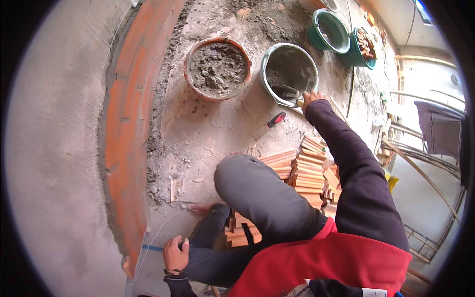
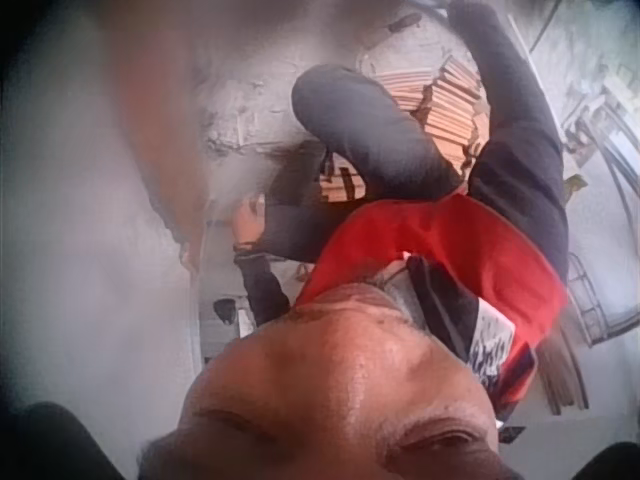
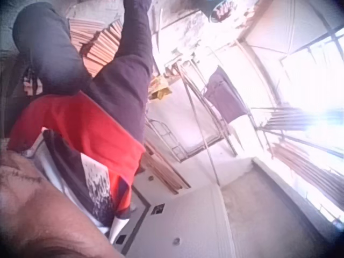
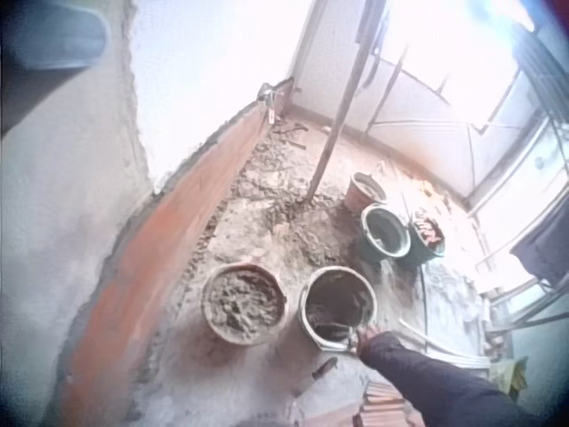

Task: The person applies mortar to the back of a brick tile using a trowel and then presses the tile onto a wall to continue a pattern.

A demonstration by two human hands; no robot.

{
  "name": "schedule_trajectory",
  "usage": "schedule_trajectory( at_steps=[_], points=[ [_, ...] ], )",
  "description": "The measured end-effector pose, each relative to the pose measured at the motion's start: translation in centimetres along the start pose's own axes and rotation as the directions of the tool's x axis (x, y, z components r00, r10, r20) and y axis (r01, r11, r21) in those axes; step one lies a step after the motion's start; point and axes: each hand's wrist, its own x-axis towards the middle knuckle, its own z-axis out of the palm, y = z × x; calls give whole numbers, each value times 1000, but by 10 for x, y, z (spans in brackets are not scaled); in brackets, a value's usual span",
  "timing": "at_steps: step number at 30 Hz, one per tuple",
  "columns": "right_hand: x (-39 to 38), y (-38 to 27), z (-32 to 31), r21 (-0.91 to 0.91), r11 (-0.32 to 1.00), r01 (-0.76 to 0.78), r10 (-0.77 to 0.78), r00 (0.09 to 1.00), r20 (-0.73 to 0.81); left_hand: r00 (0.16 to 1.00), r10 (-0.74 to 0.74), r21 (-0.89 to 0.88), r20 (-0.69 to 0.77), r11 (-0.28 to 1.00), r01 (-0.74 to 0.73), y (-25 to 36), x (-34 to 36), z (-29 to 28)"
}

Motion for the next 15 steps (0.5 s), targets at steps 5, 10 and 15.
schedule_trajectory(
  at_steps=[5,10,15],
  points=[
    [-98,30,-37,454,823,341,-173,912,-372,995,-36,72,-89,997,42,20,-78,1],
    [-244,37,13,833,508,220,-290,954,-75,993,-114,-46,26,992,115,80,-131,-14],
    [-313,62,16,787,510,-347,-361,744,562,997,-26,-65,66,997,30,168,-137,-74]
  ],
)
